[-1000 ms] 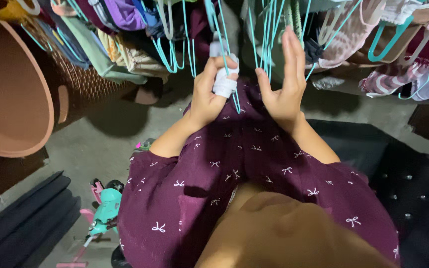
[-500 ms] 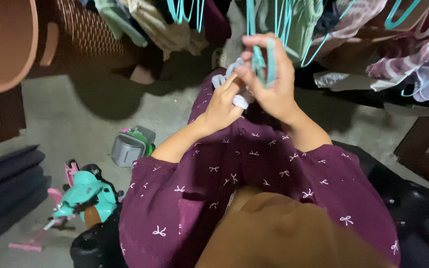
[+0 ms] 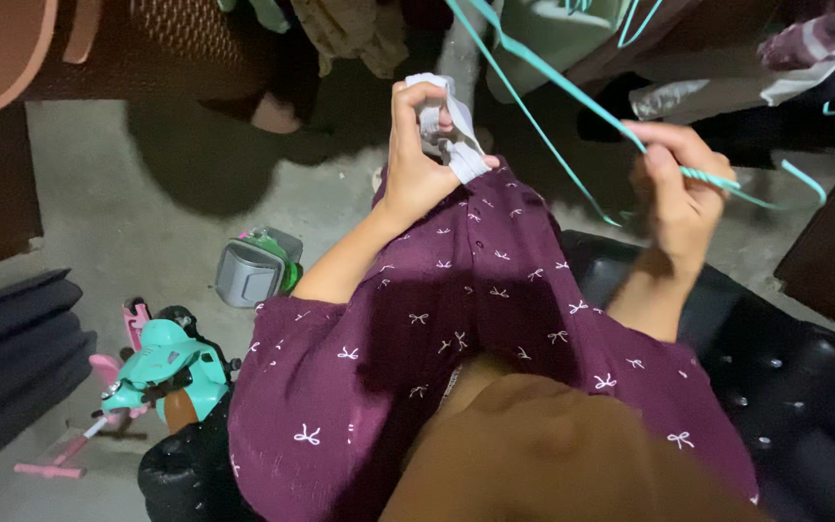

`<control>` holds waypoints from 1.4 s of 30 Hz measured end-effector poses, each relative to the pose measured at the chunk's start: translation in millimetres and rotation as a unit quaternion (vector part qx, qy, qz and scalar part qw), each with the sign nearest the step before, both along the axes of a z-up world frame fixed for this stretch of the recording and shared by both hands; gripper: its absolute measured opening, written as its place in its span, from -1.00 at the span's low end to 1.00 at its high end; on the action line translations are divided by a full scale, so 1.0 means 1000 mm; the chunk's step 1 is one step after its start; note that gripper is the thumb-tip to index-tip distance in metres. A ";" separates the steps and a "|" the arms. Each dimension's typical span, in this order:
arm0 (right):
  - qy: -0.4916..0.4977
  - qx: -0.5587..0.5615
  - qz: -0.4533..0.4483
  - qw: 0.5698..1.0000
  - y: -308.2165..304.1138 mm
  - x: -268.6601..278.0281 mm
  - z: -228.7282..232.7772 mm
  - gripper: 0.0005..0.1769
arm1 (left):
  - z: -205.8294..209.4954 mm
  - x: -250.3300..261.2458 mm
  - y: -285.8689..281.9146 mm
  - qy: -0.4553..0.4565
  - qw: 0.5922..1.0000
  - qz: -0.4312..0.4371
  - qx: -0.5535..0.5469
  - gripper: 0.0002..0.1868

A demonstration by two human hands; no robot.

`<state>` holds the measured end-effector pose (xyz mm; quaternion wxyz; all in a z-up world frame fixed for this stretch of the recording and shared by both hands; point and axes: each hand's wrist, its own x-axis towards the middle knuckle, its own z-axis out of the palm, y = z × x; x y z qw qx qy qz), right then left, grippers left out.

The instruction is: The person hangs various items of clothing, including underwear, socks, and a top, onto plastic hangers and places them on a garment rack.

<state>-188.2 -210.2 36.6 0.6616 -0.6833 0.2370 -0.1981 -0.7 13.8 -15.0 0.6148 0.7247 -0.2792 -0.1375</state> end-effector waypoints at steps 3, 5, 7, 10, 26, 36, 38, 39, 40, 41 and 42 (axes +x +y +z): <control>0.036 -0.023 0.029 0.999 0.008 -0.032 0.008 -0.80 | 0.002 0.006 0.017 -0.009 1.000 0.011 0.005 -0.08; 0.065 -0.018 0.047 0.997 0.023 -0.039 0.011 -0.79 | 0.009 0.012 0.033 -0.043 0.999 0.011 0.006 -0.09; 0.103 -0.006 0.059 0.993 0.041 -0.038 0.015 -0.74 | 0.020 0.019 0.050 -0.102 0.995 0.004 -0.004 -0.12; 0.127 -0.010 0.100 0.987 0.076 -0.019 0.013 -0.74 | 0.031 0.023 0.080 -0.183 0.981 -0.005 0.068 -0.22; -0.027 0.102 -0.045 0.993 0.226 -0.036 -0.049 -0.75 | 0.015 -0.004 0.188 0.027 0.995 -0.084 -0.039 -0.54; -0.020 0.098 0.031 0.994 0.218 -0.020 -0.037 -0.75 | 0.049 -0.039 0.182 -0.089 0.991 -0.099 -0.026 -0.66; -0.031 0.125 0.017 0.991 0.204 -0.021 -0.032 -0.76 | 0.055 -0.039 0.177 -0.119 0.991 -0.054 -0.029 -0.65; -0.037 0.150 0.004 0.988 0.196 -0.021 -0.029 -0.77 | 0.055 -0.039 0.174 -0.158 0.987 -0.018 -0.033 -0.65; -0.038 0.177 -0.010 0.983 0.192 -0.024 -0.027 -0.78 | 0.052 -0.042 0.173 -0.192 0.981 0.017 -0.034 -0.65; -0.046 0.191 -0.017 0.980 0.187 -0.024 -0.026 -0.77 | 0.046 -0.042 0.173 -0.179 0.983 0.011 -0.042 -0.68; -0.052 0.205 -0.025 0.977 0.180 -0.023 -0.025 -0.76 | 0.038 -0.039 0.174 -0.165 0.985 0.006 -0.049 -0.70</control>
